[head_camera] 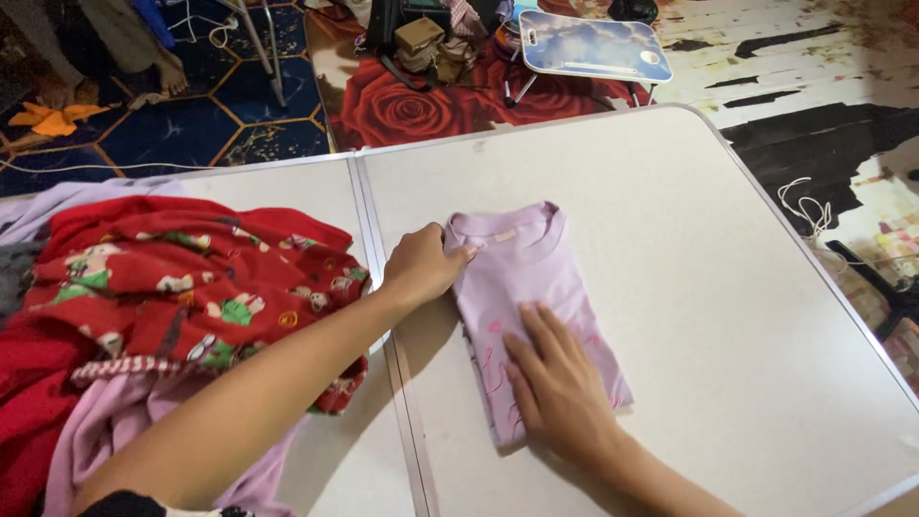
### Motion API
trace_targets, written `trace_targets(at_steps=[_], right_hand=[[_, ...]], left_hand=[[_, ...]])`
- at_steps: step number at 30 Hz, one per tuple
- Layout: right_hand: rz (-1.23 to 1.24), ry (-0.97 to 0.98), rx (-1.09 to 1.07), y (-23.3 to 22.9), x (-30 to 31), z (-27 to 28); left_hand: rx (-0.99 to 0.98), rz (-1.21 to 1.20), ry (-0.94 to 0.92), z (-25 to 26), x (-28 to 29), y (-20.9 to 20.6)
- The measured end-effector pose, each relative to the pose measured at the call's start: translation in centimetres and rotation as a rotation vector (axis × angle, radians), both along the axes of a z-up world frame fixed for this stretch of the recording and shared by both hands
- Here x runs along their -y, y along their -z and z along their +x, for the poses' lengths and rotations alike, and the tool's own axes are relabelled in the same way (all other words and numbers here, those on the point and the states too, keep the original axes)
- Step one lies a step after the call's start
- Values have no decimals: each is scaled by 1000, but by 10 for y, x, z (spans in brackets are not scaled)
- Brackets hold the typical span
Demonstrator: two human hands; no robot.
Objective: Folding various pieces of clothing on a white folding table
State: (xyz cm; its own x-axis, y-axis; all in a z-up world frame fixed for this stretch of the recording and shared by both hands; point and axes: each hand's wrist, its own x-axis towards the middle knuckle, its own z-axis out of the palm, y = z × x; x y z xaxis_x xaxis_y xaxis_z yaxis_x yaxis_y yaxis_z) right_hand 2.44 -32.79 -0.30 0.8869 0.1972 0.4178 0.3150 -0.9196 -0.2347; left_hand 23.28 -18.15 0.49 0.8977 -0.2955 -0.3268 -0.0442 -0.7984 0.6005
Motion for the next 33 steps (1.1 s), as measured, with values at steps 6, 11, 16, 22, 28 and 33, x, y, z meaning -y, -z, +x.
trace_targets(at_steps=[6, 11, 16, 22, 28, 33], right_hand=[[-14, -141, -98, -9, -5, 1], [-13, -211, -71, -16, -3, 6], [-45, -286, -6, -21, -5, 9], [-65, -248, -12, -23, -6, 11], [-95, -247, 13, -9, -3, 9], [-60, -271, -27, -4, -3, 7]], left_hand=[[110, -138, 11, 15, -22, 12], [155, -211, -117, -2, -24, -2], [1016, -617, 617, -23, -10, -2], [797, -144, 804, -33, 1, 51], [949, -256, 749, -31, 1, 63], [960, -131, 718, -31, 3, 71]])
